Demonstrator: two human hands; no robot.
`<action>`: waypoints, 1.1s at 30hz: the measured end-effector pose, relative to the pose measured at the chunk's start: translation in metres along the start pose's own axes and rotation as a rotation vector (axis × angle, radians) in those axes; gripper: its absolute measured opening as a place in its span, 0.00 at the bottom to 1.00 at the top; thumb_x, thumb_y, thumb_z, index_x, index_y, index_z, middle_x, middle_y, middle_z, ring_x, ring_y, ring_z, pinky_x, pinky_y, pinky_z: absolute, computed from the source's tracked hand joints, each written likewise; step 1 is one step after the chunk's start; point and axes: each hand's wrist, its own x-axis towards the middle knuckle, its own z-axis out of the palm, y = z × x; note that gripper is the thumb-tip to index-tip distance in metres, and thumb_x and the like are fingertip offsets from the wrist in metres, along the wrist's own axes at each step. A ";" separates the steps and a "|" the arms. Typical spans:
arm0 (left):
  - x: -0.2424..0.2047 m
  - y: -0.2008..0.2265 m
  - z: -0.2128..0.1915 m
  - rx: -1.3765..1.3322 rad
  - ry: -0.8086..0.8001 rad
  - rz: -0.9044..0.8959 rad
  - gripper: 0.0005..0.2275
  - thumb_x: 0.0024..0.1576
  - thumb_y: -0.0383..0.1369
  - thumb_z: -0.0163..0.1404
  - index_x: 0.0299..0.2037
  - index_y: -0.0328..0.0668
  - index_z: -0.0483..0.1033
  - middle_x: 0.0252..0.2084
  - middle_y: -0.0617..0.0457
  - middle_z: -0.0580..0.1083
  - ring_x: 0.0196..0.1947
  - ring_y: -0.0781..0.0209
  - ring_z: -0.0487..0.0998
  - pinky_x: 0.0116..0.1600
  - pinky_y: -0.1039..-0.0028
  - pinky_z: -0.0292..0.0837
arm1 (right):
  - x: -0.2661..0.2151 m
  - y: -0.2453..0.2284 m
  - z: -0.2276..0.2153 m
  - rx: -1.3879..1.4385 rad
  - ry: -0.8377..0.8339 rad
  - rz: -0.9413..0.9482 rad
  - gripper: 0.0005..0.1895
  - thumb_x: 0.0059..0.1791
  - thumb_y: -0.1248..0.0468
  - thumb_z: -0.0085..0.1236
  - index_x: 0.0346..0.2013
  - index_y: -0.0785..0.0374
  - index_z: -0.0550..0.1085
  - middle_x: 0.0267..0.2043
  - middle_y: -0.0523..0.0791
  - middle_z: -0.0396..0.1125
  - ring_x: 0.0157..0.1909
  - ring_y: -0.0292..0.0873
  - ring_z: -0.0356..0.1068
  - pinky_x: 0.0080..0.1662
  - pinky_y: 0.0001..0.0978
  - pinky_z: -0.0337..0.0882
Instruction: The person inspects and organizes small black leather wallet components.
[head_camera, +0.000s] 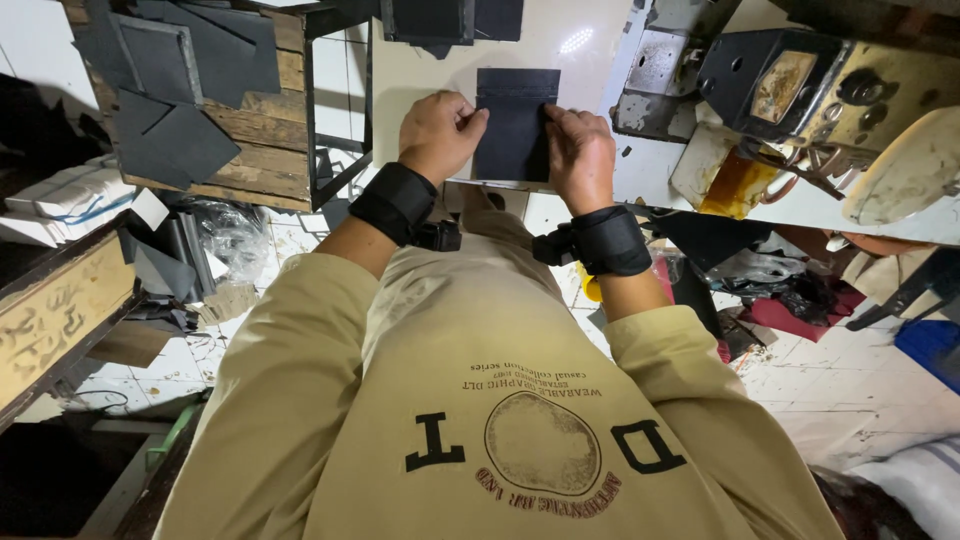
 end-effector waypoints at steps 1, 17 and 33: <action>0.000 0.000 0.000 0.000 0.000 0.000 0.13 0.57 0.37 0.58 0.23 0.40 0.77 0.23 0.51 0.77 0.24 0.55 0.80 0.32 0.67 0.74 | 0.000 -0.001 -0.001 -0.001 0.000 0.000 0.13 0.50 0.73 0.61 0.49 0.64 0.80 0.38 0.51 0.73 0.44 0.54 0.70 0.49 0.43 0.70; 0.002 -0.003 0.004 0.028 0.056 0.013 0.15 0.57 0.38 0.59 0.21 0.39 0.76 0.22 0.49 0.77 0.23 0.50 0.79 0.31 0.63 0.73 | 0.001 -0.001 -0.001 -0.035 -0.010 -0.015 0.13 0.50 0.73 0.61 0.49 0.64 0.80 0.40 0.51 0.73 0.44 0.55 0.69 0.48 0.44 0.69; 0.005 -0.001 0.002 0.079 0.055 0.012 0.18 0.58 0.39 0.58 0.19 0.37 0.75 0.21 0.45 0.75 0.22 0.47 0.77 0.31 0.60 0.72 | 0.000 -0.003 -0.003 -0.031 -0.015 -0.014 0.13 0.50 0.72 0.60 0.50 0.64 0.80 0.42 0.51 0.73 0.46 0.56 0.69 0.50 0.44 0.69</action>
